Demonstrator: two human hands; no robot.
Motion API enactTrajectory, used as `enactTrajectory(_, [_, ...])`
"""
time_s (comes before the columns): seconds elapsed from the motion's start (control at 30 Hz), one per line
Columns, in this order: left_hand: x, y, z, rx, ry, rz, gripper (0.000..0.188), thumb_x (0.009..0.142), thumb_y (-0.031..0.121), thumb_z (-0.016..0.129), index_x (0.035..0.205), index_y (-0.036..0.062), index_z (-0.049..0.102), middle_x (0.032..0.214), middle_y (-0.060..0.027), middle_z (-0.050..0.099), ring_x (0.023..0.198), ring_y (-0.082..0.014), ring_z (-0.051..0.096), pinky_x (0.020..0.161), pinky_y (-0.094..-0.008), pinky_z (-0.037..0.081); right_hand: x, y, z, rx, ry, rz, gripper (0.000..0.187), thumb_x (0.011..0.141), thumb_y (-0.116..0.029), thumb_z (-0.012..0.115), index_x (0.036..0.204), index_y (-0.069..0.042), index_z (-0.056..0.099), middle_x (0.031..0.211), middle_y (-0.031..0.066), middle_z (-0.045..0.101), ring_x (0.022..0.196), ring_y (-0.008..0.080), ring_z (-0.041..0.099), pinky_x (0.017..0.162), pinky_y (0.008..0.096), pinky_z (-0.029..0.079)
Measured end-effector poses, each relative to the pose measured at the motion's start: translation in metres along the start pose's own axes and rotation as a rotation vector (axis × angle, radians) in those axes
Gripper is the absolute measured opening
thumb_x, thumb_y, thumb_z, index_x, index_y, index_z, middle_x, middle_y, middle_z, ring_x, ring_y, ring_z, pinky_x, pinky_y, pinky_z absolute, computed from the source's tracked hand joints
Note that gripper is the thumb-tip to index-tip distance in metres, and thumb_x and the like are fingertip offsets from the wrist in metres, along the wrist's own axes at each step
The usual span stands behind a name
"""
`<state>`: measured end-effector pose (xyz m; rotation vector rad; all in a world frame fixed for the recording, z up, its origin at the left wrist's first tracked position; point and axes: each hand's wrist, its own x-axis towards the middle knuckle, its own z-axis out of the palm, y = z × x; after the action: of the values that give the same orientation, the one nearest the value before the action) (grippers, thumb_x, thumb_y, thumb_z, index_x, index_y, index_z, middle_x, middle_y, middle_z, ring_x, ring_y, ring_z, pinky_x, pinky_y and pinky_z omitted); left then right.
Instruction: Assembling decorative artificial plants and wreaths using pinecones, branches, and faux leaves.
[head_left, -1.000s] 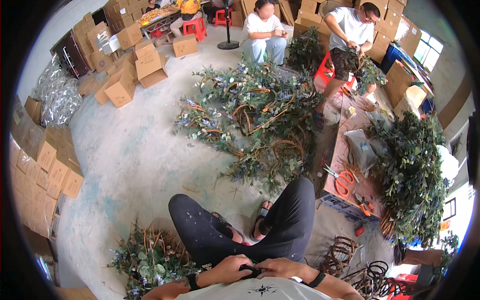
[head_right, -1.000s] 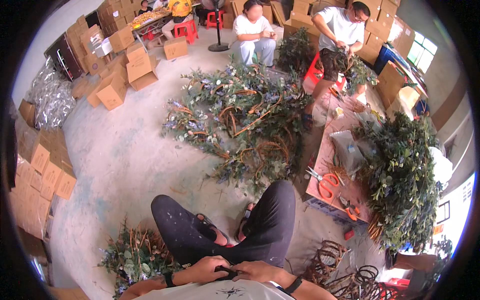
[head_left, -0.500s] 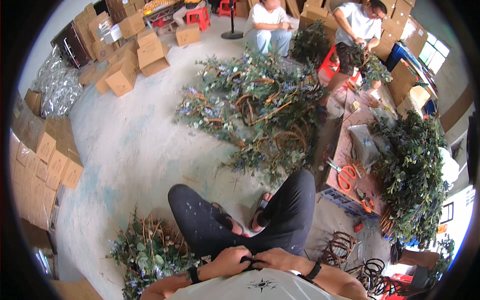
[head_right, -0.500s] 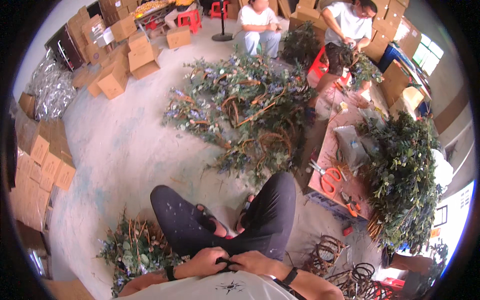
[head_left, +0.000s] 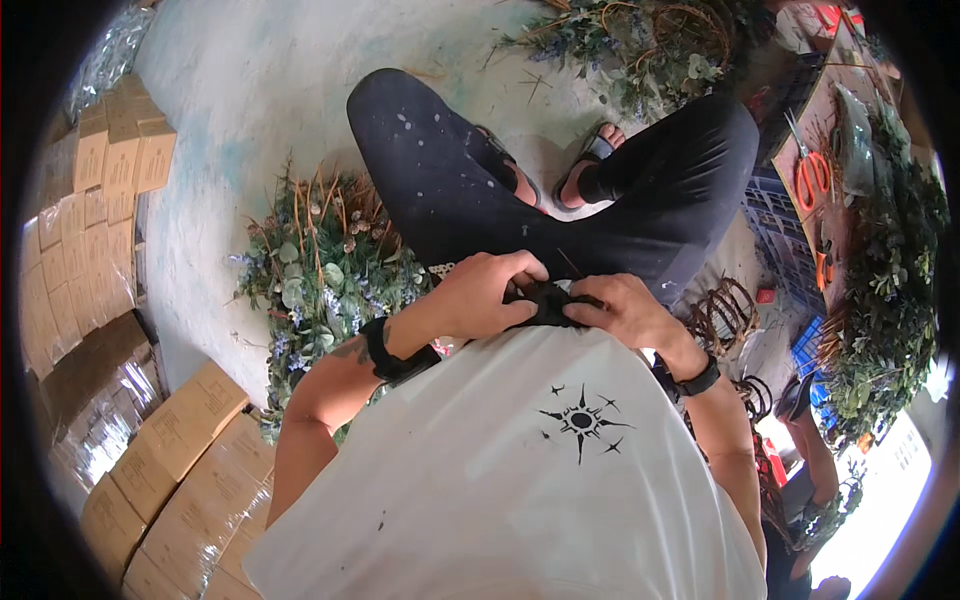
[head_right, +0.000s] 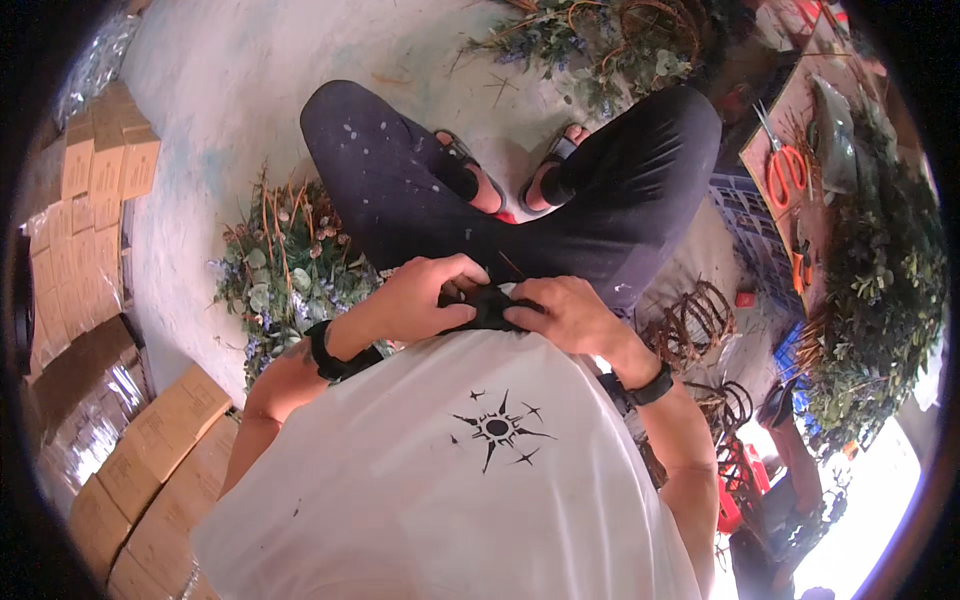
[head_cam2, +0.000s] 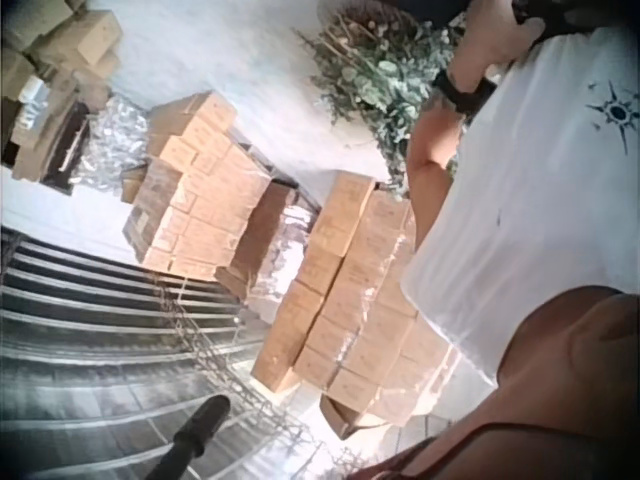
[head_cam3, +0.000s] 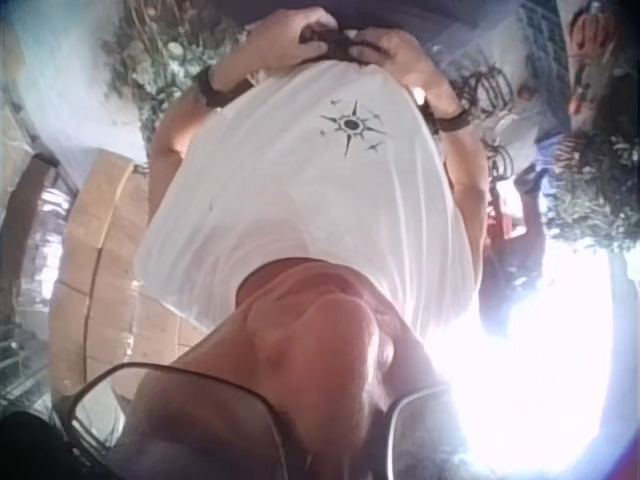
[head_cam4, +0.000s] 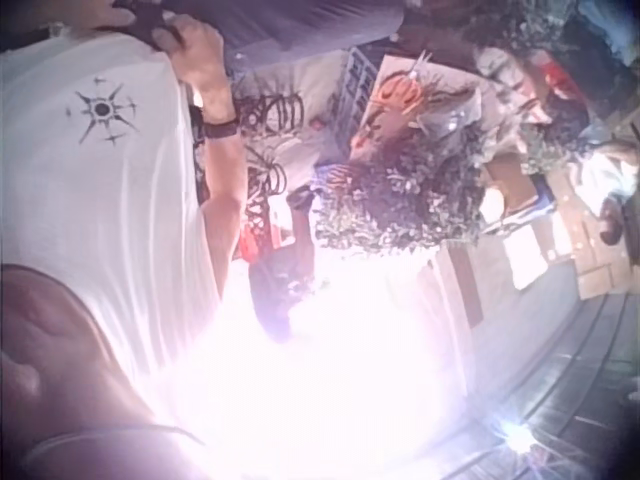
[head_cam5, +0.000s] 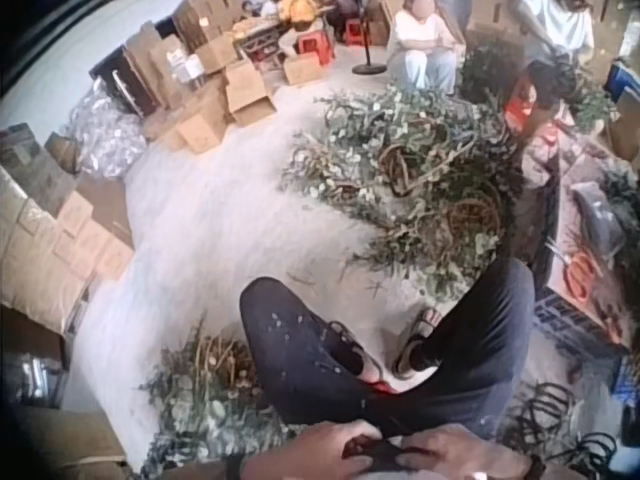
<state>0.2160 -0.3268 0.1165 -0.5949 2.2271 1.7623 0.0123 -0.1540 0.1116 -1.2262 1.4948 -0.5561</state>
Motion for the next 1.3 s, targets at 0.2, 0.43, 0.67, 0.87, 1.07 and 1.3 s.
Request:
enactTrajectory(0.2, [-0.005,0.000,0.013,-0.086,0.006,-0.068,0.037,0.082,0.009,0.075,0.116,-0.0005,0.065,0.098,-0.0158,0.075,0.087,-0.0233,0.073,0.080,-0.0362,0.057,-0.001,0.001,0.009,0.029,-0.003,0.039,0.030,0.094,-0.029,0.069,0.107,-0.002,0.071,0.095,0.0183,0.072,0.092,0.0387,0.068,0.079,0.0465,0.053])
enactTrajectory(0.43, [-0.005,0.006,0.012,-0.074,0.041,-0.037,0.038,0.082,0.008,0.074,0.119,0.0011,0.065,0.098,-0.0161,0.075,0.087,-0.0216,0.073,0.082,-0.0351,0.057,-0.005,0.000,0.000,0.191,-0.034,0.058,0.035,0.094,-0.029,0.073,0.113,0.000,0.069,0.097,0.0180,0.072,0.088,0.0328,0.069,0.077,0.0401,0.053])
enactTrajectory(0.67, [0.013,-0.006,0.000,-0.208,-0.026,0.021,0.029,0.088,0.007,0.064,0.116,0.0001,0.070,0.098,-0.0140,0.075,0.090,-0.0217,0.073,0.084,-0.0339,0.055,-0.002,0.008,-0.007,0.291,-0.094,0.038,0.039,0.103,-0.036,0.061,0.119,-0.001,0.068,0.112,0.0203,0.071,0.106,0.0383,0.067,0.090,0.0432,0.052])
enactTrajectory(0.87, [0.021,0.024,-0.023,0.151,0.003,0.050,0.026,0.091,0.003,0.063,0.115,-0.0003,0.071,0.100,-0.0140,0.072,0.086,-0.0200,0.071,0.081,-0.0323,0.055,-0.030,0.009,-0.021,0.263,0.040,0.046,0.036,0.105,-0.032,0.057,0.119,0.000,0.067,0.110,0.0195,0.070,0.104,0.0366,0.066,0.092,0.0409,0.052])
enactTrajectory(1.07, [0.034,0.119,-0.067,-0.071,0.071,0.416,0.025,0.090,0.002,0.062,0.111,-0.0071,0.070,0.103,-0.0173,0.072,0.087,-0.0241,0.070,0.083,-0.0338,0.056,-0.127,0.035,-0.061,0.554,0.825,0.332,0.029,0.101,-0.019,0.066,0.120,0.002,0.067,0.103,0.0053,0.069,0.096,0.0150,0.064,0.087,0.0296,0.051])
enactTrajectory(1.3, [0.050,0.212,-0.064,-0.334,-0.027,0.903,0.022,0.091,0.023,0.072,0.085,0.0027,0.075,0.101,-0.0083,0.074,0.078,-0.0206,0.068,0.065,-0.0270,0.056,-0.173,-0.026,-0.028,0.423,1.049,0.345,0.028,0.097,-0.016,0.073,0.119,0.002,0.068,0.095,0.0078,0.070,0.083,0.0153,0.065,0.075,0.0282,0.051])
